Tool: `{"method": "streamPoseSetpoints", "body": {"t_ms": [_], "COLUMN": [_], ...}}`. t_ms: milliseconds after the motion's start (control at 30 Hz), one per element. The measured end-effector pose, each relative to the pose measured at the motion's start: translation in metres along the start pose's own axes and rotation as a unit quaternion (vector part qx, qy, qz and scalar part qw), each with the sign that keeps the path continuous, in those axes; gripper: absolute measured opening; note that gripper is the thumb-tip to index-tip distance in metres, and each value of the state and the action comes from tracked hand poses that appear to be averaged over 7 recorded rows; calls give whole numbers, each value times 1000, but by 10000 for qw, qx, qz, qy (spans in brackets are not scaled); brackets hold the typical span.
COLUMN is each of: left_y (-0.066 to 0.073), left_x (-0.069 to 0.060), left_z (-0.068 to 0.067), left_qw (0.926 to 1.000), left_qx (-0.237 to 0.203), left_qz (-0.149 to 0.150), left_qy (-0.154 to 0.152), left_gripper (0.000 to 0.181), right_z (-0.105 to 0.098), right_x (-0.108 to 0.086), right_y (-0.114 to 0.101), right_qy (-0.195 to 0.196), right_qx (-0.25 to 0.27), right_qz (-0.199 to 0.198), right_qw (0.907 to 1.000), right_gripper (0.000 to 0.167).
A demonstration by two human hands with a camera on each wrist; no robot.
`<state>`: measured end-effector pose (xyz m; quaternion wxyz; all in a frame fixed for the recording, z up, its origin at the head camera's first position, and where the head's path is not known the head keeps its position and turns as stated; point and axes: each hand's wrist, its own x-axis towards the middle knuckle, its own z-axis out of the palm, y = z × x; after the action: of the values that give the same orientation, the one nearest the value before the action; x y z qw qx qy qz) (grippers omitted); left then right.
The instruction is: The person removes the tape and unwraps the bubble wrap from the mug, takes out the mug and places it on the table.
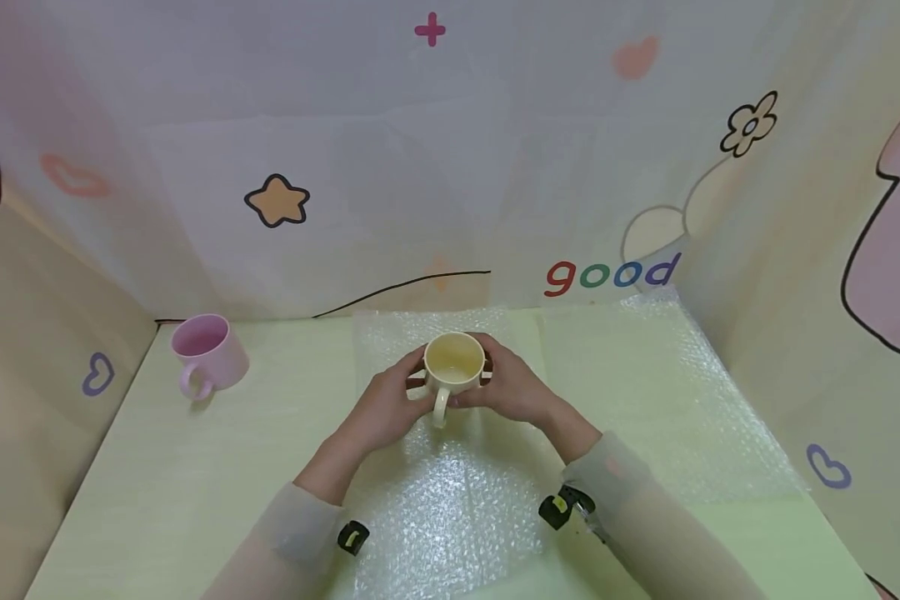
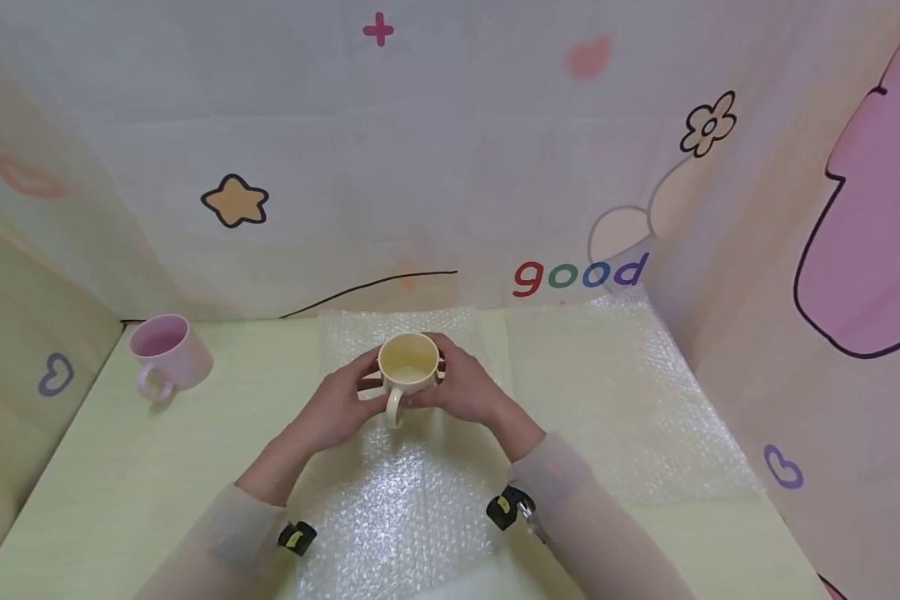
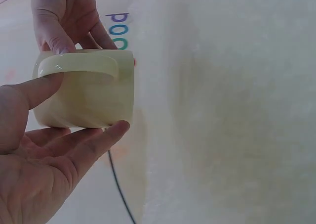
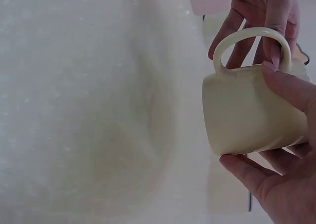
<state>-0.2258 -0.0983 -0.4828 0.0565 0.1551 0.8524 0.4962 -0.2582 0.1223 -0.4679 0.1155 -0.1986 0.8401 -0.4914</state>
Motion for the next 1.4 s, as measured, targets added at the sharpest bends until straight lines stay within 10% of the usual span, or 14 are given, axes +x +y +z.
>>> {"method": "streamPoseSetpoints", "body": {"t_ms": [500, 1400], "left_y": [24, -38], "left_x": [-14, -36], "left_z": [-38, -92], "left_qw": [9992, 9933], "left_qx": [165, 83], "left_qz": [274, -276], "left_qy": [222, 1117], "left_gripper": [74, 67], "right_z": [-5, 67], "right_x": [6, 72], "right_y": [-53, -65], "right_qy": [-148, -265], "right_qx": [-240, 3], "right_qz": [-247, -176], "right_qw": [9993, 9995], "right_gripper": [90, 90]}}
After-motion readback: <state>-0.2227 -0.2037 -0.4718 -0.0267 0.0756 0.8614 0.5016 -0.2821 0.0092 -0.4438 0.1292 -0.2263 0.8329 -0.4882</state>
